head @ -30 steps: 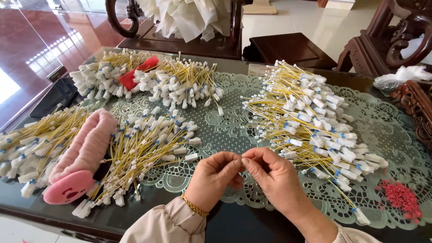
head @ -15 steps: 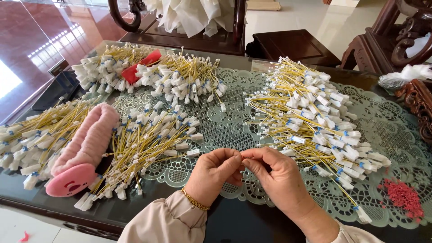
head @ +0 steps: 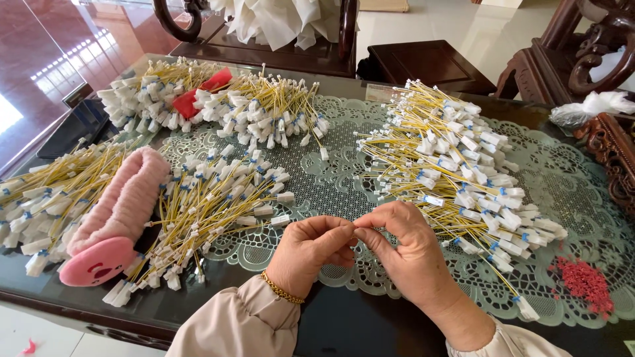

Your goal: Assembling small components by attaching tiny blue caps to the ends of thin stems

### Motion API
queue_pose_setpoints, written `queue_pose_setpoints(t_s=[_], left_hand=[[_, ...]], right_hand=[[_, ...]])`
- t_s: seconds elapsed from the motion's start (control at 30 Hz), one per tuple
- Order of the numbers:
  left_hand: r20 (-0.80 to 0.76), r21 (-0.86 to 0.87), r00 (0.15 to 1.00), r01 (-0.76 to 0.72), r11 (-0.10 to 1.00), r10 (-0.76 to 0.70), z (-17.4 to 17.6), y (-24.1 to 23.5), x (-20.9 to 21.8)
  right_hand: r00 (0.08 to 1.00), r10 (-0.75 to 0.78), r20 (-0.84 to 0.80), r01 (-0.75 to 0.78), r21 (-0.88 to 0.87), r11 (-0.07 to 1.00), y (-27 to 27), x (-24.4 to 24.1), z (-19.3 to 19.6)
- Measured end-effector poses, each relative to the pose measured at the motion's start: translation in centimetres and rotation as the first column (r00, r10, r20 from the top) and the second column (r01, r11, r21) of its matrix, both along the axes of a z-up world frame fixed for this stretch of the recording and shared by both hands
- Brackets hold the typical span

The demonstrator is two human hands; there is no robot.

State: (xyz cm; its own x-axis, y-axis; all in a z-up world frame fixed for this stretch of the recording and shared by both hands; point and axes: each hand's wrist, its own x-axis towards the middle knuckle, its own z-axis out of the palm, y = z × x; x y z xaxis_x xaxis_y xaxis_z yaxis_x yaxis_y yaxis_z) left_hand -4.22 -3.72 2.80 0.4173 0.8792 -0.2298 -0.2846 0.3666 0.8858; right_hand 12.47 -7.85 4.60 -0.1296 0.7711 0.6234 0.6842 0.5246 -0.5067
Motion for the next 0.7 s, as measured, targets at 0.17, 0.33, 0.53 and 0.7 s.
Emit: queue_pose_setpoints(t_s=[0.17,0.33,0.53,0.7], left_hand=[[0.081,-0.006,0.996,-0.024,1.0,0.024,-0.7,0.2,0.1],[0.2,0.042,0.98,-0.02,0.999,0.011,-2.5,0.6,0.1],[0.177,0.089,0.984,-0.038,0.995,0.022,-3.7,1.1,0.3],[0.121,0.076,0.989,-0.091,0.993,0.082,-3.5,1.1,0.5]], right_hand=[[0.999,-0.012,-0.039,0.011,-0.021,1.0,0.2,0.1,0.2],[0.997,0.013,-0.071,-0.019,-0.076,0.997,0.2,-0.2,0.5],[1.0,0.026,0.006,-0.026,-0.015,1.0,0.1,0.0,0.1],[1.0,0.024,0.0,-0.024,-0.033,0.999,0.0,-0.1,0.1]])
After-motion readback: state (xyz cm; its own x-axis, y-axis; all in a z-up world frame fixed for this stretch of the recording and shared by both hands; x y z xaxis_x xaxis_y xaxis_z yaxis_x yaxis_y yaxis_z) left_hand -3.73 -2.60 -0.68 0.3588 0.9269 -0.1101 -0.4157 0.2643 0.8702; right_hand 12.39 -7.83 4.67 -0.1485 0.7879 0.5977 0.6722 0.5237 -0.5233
